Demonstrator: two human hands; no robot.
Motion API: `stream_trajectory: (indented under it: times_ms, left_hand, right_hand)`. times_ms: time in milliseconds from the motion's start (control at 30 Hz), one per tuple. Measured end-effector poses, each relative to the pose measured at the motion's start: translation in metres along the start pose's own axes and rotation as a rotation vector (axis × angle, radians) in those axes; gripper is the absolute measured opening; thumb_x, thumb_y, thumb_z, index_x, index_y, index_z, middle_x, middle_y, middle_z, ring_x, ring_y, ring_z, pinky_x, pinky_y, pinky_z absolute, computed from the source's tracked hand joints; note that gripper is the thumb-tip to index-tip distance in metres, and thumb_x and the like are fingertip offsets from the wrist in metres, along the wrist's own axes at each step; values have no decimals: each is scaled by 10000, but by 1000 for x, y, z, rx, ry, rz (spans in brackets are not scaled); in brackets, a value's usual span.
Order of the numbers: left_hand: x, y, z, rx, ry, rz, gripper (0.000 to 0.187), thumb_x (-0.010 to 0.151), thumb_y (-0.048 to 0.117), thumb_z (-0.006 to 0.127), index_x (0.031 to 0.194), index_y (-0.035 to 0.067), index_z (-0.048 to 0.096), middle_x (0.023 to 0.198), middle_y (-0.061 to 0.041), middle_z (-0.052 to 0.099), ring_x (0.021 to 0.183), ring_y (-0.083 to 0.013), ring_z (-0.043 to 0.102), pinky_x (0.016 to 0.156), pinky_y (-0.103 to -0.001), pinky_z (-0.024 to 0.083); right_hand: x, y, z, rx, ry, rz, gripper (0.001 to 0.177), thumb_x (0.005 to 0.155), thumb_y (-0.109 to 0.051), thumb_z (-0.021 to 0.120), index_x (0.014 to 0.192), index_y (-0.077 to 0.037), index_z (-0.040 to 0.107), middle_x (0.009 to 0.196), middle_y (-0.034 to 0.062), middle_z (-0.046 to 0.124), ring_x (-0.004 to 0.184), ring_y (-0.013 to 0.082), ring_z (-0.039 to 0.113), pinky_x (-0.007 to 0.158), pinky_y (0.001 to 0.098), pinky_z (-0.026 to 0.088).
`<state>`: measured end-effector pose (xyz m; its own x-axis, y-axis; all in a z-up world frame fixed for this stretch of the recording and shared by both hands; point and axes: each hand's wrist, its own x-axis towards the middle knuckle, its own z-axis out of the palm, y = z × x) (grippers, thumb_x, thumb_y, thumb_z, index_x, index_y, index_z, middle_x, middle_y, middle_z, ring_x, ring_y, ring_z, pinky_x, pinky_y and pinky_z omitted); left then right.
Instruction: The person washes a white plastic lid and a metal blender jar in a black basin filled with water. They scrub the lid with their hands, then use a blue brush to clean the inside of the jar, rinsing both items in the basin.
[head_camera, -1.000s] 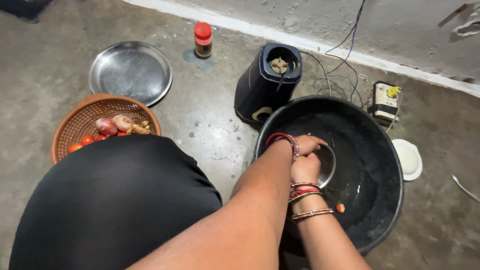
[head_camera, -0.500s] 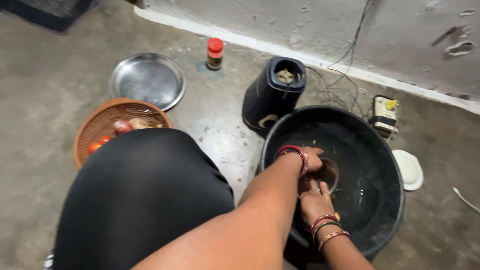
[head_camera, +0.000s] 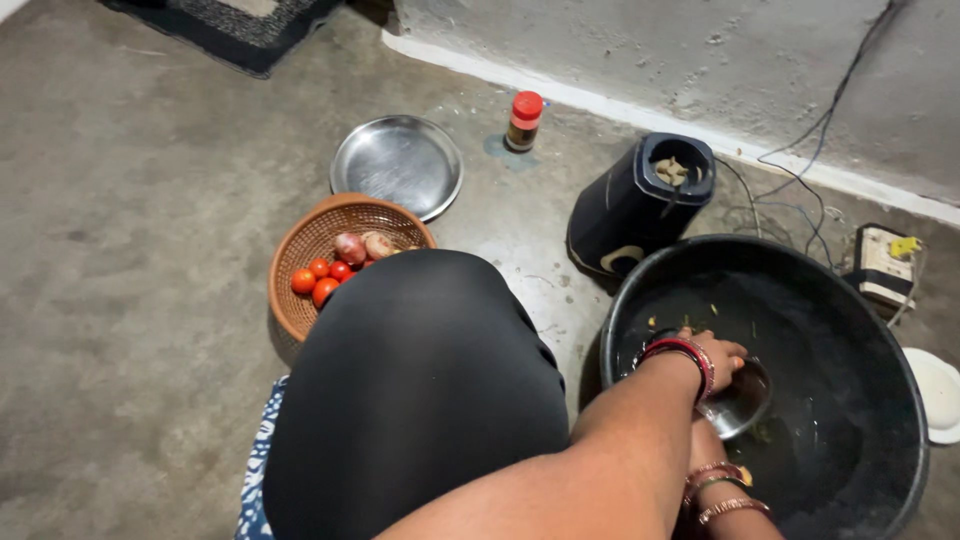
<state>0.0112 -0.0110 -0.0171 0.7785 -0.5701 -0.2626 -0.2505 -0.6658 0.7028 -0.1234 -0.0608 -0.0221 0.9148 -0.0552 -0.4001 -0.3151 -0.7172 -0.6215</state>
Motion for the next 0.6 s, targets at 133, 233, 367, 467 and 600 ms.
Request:
stream_trajectory:
  times_ms: [133,233,367,467,600]
  left_hand:
    - [-21,5,-21,-52,10,-27,489,1009,409,471,1479,292,539,1600,-120,427,1521,-361,293,1248,-485,199]
    - [-49,13,-39,-140,33,-107,581,991,458,532,1533,255,479,1663,-168,299,1526,-409,256,1245,-488,214]
    - [-70,19,-54,-272,28,-237,651,971,475,551,1564,256,397,1706,-140,124,1566,-405,89,1251,-498,135]
    - [-61,14,-44,-274,-35,-253,591,987,474,471,1551,310,402,1704,-117,117,1558,-430,51,1242,-546,121]
    - [-28,0,-20,181,5,83,539,978,405,428,1504,315,502,1670,-3,358,1550,-369,250,1253,-623,150]
  right_hand:
    - [8,22,-8,-267,12,-231,538,994,-337,343,1463,-103,468,1492,101,554,1433,282,438,1212,460,140]
    - [14,15,-6,-461,-9,-103,516,975,-374,399,1412,-142,546,1468,66,599,1427,254,463,1244,433,185]
    - [25,-19,4,-248,41,32,509,962,-382,428,1386,-143,576,1450,71,609,1406,264,467,1223,434,212]
    - [23,-39,15,-97,78,72,504,952,-389,449,1366,-144,598,1437,75,617,1390,271,470,1208,435,233]
    - [8,-36,17,-76,96,86,497,938,-397,478,1340,-145,628,1420,80,627,1369,281,475,1187,435,261]
